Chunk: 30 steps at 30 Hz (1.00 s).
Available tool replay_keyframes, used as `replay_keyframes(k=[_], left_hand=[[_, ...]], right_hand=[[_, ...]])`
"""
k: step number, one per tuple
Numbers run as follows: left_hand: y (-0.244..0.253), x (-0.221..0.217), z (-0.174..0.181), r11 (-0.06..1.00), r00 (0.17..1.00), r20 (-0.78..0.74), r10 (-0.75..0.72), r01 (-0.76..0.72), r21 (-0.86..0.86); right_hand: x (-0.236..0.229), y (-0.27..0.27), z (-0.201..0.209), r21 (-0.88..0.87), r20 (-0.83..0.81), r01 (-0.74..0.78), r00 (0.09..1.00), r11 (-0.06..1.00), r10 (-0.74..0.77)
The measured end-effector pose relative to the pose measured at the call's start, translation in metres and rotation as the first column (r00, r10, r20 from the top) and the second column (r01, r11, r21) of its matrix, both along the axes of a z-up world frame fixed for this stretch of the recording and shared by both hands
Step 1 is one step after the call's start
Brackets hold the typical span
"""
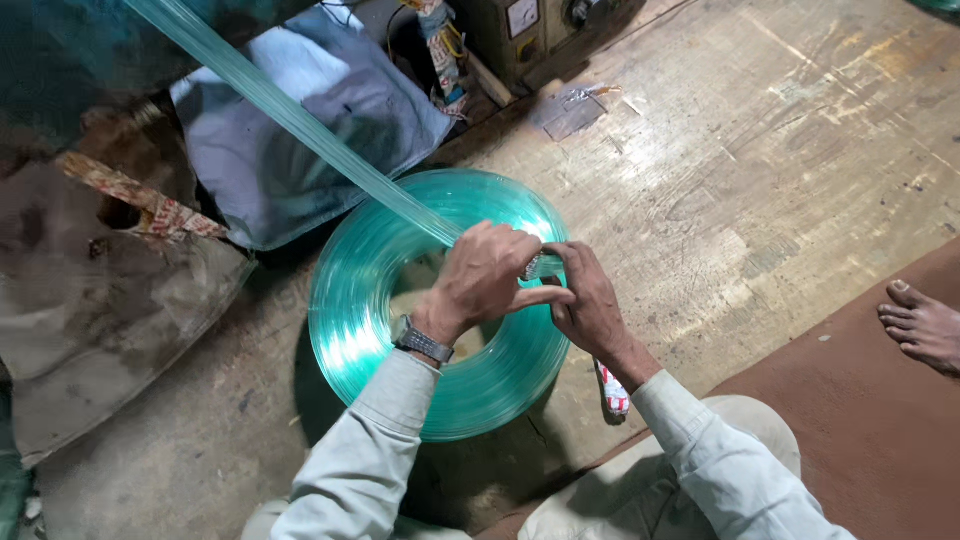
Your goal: The person handles a large roll of translucent green plastic tubing, unspooling lengths of it by hand, and then uses a hand tool to cut a segment from the roll.
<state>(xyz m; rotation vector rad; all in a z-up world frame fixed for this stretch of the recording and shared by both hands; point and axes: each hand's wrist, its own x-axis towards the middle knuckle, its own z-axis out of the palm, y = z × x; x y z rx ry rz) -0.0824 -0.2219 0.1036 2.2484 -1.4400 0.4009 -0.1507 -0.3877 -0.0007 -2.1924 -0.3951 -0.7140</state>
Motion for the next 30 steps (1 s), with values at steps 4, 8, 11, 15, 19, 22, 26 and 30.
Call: replay_keyframes(k=[4,8,11,15,19,22,26,30], left_hand=[[-0.004,0.006,-0.029,0.979,0.995,0.077,0.061,-0.045,-0.198],[-0.009,0.005,-0.055,0.927,0.981,0.097,0.166,-0.122,-0.356],[-0.011,-0.004,-0.058,0.873,0.978,-0.026,0.207,-0.197,-0.447],[-0.021,-0.01,-0.071,0.802,0.962,-0.131,0.238,-0.271,-0.532],[-0.028,-0.018,-0.075,0.783,0.949,-0.159,0.272,-0.314,-0.536],[-0.032,-0.017,-0.08,0.773,0.966,-0.09,0.242,-0.248,-0.585],[-0.037,-0.02,-0.091,0.778,0.967,-0.081,0.24,-0.242,-0.58],[-0.035,-0.024,-0.092,0.792,0.96,-0.076,0.27,-0.267,-0.549]], right_hand=[[0.006,0.011,0.006,0.077,0.02,-0.004,1.0,0.997,0.002],[0.007,0.016,0.002,0.139,0.025,-0.006,1.0,0.99,0.003],[0.004,0.02,-0.009,0.118,0.047,-0.013,0.999,0.993,0.007],[0.004,0.022,-0.035,0.147,0.027,-0.02,0.999,0.989,0.017],[0.003,0.029,-0.029,0.066,0.078,0.026,0.996,0.997,-0.031],[0.003,0.039,-0.016,0.065,0.103,0.054,0.993,0.996,-0.06],[0.002,0.031,-0.027,0.02,0.091,0.063,0.994,0.998,-0.065],[-0.007,0.025,-0.043,-0.027,0.063,0.064,0.996,0.998,-0.062]])
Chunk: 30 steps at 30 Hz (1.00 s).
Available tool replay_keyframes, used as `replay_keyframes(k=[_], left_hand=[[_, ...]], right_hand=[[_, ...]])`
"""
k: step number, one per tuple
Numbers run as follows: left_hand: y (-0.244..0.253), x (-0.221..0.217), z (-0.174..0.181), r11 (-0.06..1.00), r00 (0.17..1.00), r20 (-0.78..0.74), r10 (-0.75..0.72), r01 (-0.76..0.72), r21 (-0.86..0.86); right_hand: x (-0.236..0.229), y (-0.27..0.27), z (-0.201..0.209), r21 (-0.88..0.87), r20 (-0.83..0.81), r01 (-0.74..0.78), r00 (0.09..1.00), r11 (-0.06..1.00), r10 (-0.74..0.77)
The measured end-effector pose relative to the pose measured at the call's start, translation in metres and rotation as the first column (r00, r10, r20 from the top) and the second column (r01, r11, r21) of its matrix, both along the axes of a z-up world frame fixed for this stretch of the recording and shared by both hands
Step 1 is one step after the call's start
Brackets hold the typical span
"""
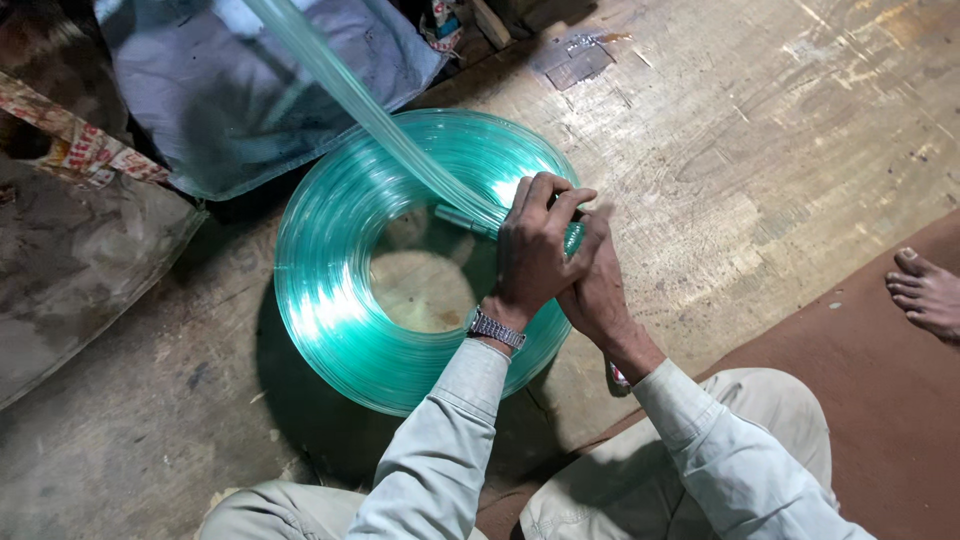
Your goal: The person handles a large roll of translucent green plastic tubing, unspooling lengths of it by hand, and then uses a hand tool to cut a segment from the roll.
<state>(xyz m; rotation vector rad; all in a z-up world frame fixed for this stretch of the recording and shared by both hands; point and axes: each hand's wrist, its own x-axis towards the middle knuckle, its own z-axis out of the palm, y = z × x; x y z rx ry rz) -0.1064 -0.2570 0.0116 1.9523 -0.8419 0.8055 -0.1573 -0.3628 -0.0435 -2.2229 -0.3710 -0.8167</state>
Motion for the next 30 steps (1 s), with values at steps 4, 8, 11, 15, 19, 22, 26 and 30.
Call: replay_keyframes(k=[4,8,11,15,19,22,26,30], left_hand=[[0.001,-0.001,-0.002,0.999,1.0,-0.007,-0.018,0.018,-0.03],[0.003,-0.002,0.001,0.997,0.997,-0.03,-0.065,0.064,-0.044],[0.004,-0.004,0.0,0.995,0.995,-0.044,-0.091,0.09,-0.035],[0.007,-0.003,-0.007,0.999,0.995,-0.087,-0.045,0.043,-0.031],[0.013,0.004,-0.012,1.0,0.994,-0.108,-0.005,0.002,-0.025],[0.018,0.007,-0.012,0.997,0.993,-0.09,0.071,-0.071,0.009],[0.024,0.011,-0.023,0.974,0.971,-0.132,0.198,-0.181,0.133],[0.025,0.007,-0.025,0.952,0.926,-0.281,0.254,-0.188,0.24]], right_hand=[[-0.003,0.002,-0.001,-0.023,-0.02,-0.009,1.0,1.0,0.009],[-0.005,0.006,0.012,-0.007,-0.047,-0.01,0.999,1.0,0.01],[-0.011,0.001,0.009,-0.085,-0.118,0.058,0.991,0.995,-0.068],[-0.031,-0.014,0.006,-0.228,-0.206,0.204,0.946,0.952,-0.252],[-0.047,-0.056,-0.049,-0.504,-0.498,0.224,0.713,0.834,-0.493],[-0.05,-0.051,-0.007,-0.465,-0.809,0.119,0.346,0.877,-0.476],[-0.055,-0.074,-0.068,-0.396,-0.864,0.111,0.291,0.912,-0.41],[-0.057,-0.076,-0.144,-0.501,-0.84,0.003,0.235,0.865,-0.488]])
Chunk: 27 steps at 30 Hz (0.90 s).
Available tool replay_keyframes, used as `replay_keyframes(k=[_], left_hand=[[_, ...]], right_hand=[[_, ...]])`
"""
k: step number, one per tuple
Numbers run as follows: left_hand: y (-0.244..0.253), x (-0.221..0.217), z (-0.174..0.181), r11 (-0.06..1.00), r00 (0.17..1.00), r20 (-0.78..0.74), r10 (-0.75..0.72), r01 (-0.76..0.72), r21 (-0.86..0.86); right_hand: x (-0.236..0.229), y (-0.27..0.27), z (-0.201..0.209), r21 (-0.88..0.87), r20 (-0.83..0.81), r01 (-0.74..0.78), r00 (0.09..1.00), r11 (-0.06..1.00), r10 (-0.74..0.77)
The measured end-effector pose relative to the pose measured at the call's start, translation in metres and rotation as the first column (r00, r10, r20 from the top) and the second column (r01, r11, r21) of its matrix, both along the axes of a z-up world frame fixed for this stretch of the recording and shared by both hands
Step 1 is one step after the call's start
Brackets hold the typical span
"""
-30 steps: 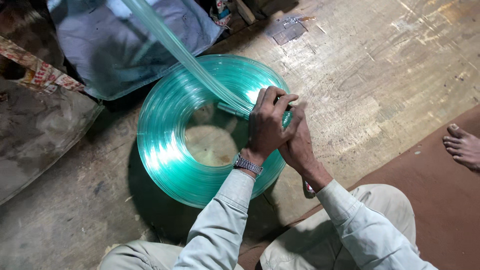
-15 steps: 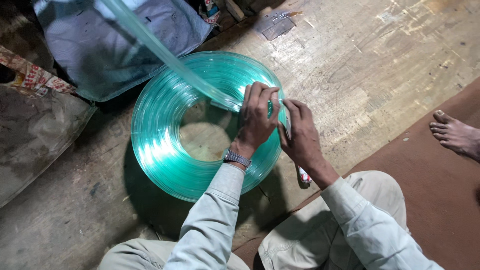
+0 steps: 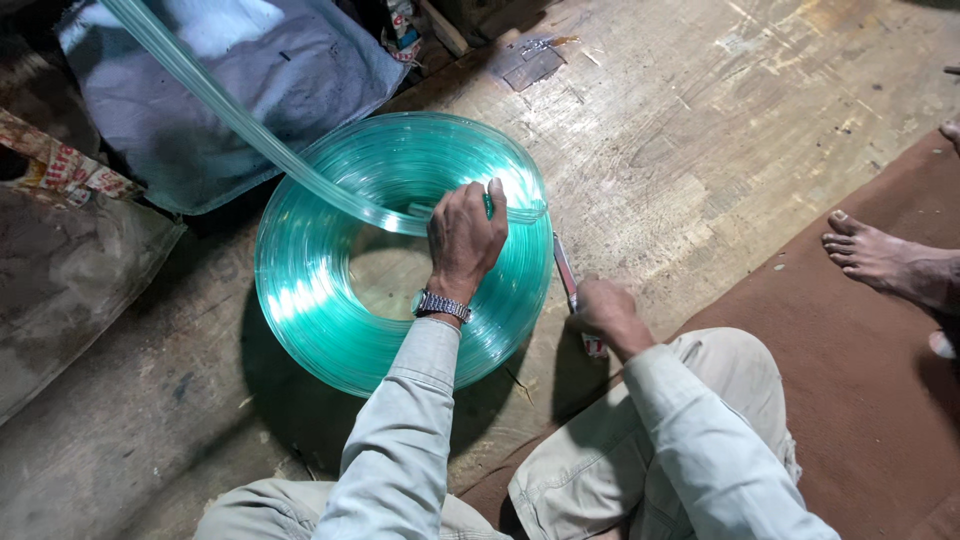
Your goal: The person handles a large roll of translucent green plastic tubing, unspooling lengths of it by hand, and then uses a hand tool to cut a segment from the roll.
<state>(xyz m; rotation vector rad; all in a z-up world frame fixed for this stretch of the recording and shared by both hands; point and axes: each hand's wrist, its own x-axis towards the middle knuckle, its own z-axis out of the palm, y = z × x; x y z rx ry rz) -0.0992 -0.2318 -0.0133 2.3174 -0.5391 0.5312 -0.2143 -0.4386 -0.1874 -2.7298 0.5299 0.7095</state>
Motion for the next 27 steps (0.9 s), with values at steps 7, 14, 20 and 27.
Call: replay_keyframes(k=[7,14,20,27], left_hand=[[-0.008,-0.011,0.01,0.999,0.973,-0.231,0.029,-0.022,0.035],[-0.011,-0.004,0.034,0.987,0.886,-0.462,0.029,-0.099,-0.127],[-0.002,0.012,0.058,0.954,0.877,-0.48,0.025,-0.165,-0.25],[-0.002,0.0,0.073,0.947,0.93,-0.355,-0.101,-0.019,-0.32]], right_hand=[[0.024,0.003,0.08,0.154,0.221,0.164,0.955,0.974,-0.196],[0.023,0.059,0.17,0.727,0.543,0.027,0.589,0.686,-0.598],[-0.032,0.136,0.191,0.934,0.158,0.159,0.622,0.321,-0.767],[0.02,0.133,0.162,0.883,0.326,-0.044,0.774,0.467,-0.543]])
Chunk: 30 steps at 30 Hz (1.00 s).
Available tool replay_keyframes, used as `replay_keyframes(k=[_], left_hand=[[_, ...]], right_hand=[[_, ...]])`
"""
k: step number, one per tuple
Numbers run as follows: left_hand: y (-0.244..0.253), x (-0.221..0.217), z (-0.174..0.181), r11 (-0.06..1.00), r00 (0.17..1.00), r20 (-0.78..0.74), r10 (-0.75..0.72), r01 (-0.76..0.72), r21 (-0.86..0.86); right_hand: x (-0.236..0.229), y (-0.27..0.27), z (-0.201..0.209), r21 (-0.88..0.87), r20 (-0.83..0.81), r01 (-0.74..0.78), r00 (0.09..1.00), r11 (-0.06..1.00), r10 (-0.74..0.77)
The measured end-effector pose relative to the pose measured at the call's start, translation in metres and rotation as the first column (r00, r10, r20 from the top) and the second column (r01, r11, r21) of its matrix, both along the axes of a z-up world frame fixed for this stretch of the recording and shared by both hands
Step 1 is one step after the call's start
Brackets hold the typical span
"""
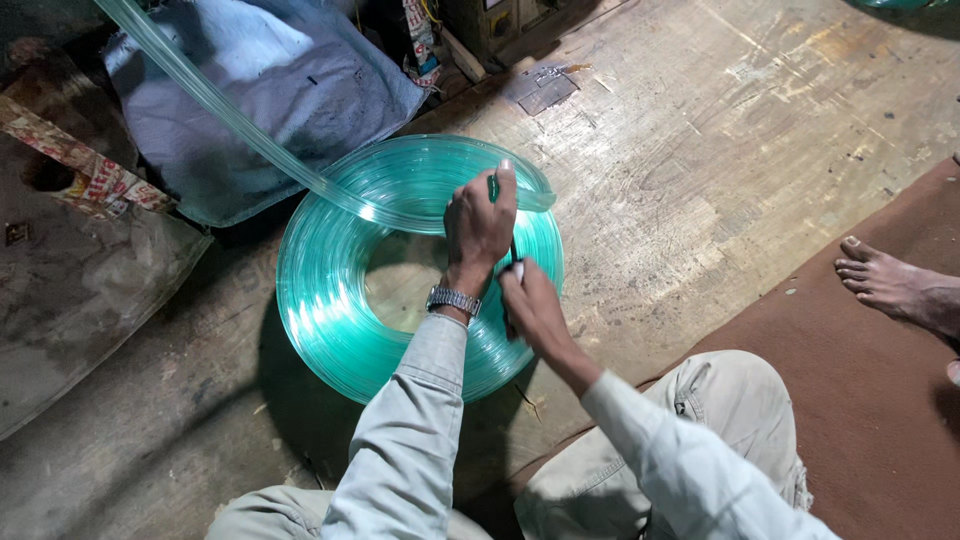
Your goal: The person handles a large roll of translucent green plastic tubing, unspooling lengths of it by hand, and then uses a hand tool to cut a segment from the roll.
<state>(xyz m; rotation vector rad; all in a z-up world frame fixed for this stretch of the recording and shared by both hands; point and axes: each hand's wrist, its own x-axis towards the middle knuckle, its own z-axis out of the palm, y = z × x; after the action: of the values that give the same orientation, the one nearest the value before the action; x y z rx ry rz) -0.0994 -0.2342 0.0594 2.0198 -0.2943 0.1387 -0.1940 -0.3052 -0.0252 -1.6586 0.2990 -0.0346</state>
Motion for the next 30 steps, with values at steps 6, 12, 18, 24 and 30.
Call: replay_keyframes(k=[6,12,18,24,30], left_hand=[[0.004,0.011,-0.019,0.994,0.983,-0.181,0.02,-0.039,-0.104],[-0.026,0.03,-0.058,0.884,0.997,-0.008,-0.075,0.063,-0.464],[-0.043,0.023,-0.085,0.861,0.971,0.067,-0.228,0.233,-0.451],[-0.066,0.049,-0.172,0.936,0.986,0.096,-0.139,0.163,-0.311],[-0.068,0.038,-0.156,0.909,0.987,0.014,-0.162,0.155,-0.386]], right_hand=[[0.054,-0.028,0.02,-0.263,-0.041,0.057,0.997,0.963,-0.07],[0.027,-0.014,0.077,0.082,-0.012,0.126,0.992,0.989,-0.125],[0.021,-0.023,0.073,0.3,-0.112,0.176,0.983,0.937,-0.148],[0.008,-0.028,0.049,0.373,-0.166,0.246,0.966,0.895,-0.196],[-0.025,-0.016,0.069,0.432,-0.188,0.287,0.956,0.855,-0.226]])
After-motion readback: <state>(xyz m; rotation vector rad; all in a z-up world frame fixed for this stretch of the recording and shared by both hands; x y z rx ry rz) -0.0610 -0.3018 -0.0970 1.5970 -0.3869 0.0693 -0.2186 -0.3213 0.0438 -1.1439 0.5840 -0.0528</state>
